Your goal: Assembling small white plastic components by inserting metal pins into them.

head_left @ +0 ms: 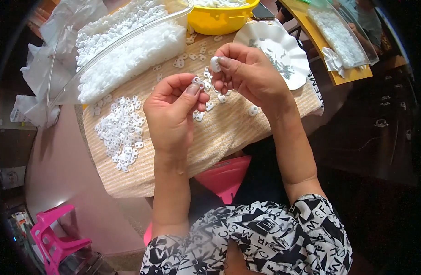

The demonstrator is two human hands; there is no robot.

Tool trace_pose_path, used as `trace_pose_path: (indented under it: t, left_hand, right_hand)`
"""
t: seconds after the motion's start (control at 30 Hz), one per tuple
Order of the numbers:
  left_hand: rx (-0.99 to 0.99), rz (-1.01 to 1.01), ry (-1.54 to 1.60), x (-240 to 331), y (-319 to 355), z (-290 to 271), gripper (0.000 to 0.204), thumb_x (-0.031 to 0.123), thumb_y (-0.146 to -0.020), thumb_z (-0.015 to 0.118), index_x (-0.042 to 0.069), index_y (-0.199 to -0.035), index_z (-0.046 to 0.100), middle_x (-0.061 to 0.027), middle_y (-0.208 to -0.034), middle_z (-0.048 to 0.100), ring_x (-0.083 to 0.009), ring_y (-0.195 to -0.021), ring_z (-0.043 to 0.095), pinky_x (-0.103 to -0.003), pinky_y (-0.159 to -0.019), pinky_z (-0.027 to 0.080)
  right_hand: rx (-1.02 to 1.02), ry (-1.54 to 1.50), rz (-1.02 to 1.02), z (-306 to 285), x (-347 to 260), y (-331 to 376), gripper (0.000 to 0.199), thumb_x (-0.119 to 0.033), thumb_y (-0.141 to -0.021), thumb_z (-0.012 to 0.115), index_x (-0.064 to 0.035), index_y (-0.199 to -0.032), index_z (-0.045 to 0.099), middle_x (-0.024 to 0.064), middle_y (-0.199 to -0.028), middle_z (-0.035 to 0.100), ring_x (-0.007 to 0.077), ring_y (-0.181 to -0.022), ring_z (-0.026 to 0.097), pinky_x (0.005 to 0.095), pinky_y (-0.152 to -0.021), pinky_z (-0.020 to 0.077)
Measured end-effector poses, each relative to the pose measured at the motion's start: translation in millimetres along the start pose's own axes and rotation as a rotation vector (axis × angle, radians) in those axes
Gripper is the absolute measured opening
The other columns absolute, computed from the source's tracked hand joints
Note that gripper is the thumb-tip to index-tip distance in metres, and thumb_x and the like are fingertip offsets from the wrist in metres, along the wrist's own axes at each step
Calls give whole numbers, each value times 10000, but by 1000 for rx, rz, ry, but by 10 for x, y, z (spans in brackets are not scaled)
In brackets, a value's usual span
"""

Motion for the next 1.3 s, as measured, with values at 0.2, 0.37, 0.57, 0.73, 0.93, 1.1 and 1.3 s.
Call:
trace_pose_path:
  t: [0.2, 0.37, 0.57, 0.73, 0.93, 1.1, 1.3]
  left_hand:
    - [8, -2, -16, 6, 3, -1, 136, -43, -788, 558, -62, -923, 559, -100, -760, 591, -134, -623, 574, -220, -527, 457]
    - [9, 6, -18, 20, 12, 0, 140, -41, -783, 566, -60, -921, 563, -102, -766, 596, -138, -621, 586, -219, -522, 465]
    - [20, 22, -59, 21, 15, -2, 134, -39, -781, 570, -59, -913, 567, -102, -762, 599, -132, -614, 587, -214, -518, 469]
    - [21, 40, -96, 42, 24, 21, 128, -36, -779, 574, -60, -905, 570, -99, -748, 602, -128, -603, 584, -213, -516, 470]
    - [25, 63, -152, 52, 30, 55, 123, -22, -783, 585, -61, -899, 573, -100, -734, 609, -121, -589, 579, -208, -521, 470]
    - [-1, 113, -191, 86, 44, 68, 124, -4, -790, 591, -59, -900, 575, -106, -732, 615, -117, -591, 578, -206, -525, 471]
    - [-43, 139, -155, 114, 47, 88, 144, 11, -801, 589, -66, -922, 576, -109, -756, 620, -123, -623, 584, -213, -558, 486]
  right_hand:
    - [-10, 124, -27, 48, -41, 34, 158, -142, -838, 564, 4, -890, 532, 41, -704, 569, 87, -608, 533, 207, -564, 452]
    - [0, 185, -64, 81, -72, 32, 161, -110, -817, 572, 16, -914, 545, 36, -704, 567, 84, -608, 530, 204, -560, 446]
    - [20, 267, -117, 120, -136, 59, 149, -65, -803, 574, 33, -914, 556, 33, -709, 567, 78, -614, 529, 205, -565, 447]
    - [50, 376, -130, 148, -180, 83, 124, -29, -802, 557, 40, -905, 559, 32, -714, 571, 64, -620, 524, 191, -568, 443]
    - [66, 501, -156, 193, -224, 110, 107, -17, -802, 551, 41, -891, 564, 37, -719, 578, 70, -638, 539, 195, -573, 449]
    - [41, 471, -194, 293, -235, 118, 91, -3, -804, 549, 49, -878, 563, 51, -722, 591, 78, -647, 560, 199, -569, 462]
    - [58, 339, -138, 263, -207, 132, 97, -1, -804, 561, 50, -885, 575, 62, -731, 607, 84, -635, 571, 200, -557, 471]
Point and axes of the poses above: each hand's wrist, its own y-axis away from the middle knuckle, its own z-axis out of the palm, x = y × z, the point moved 8 cm from there along -y, towards the middle knuckle
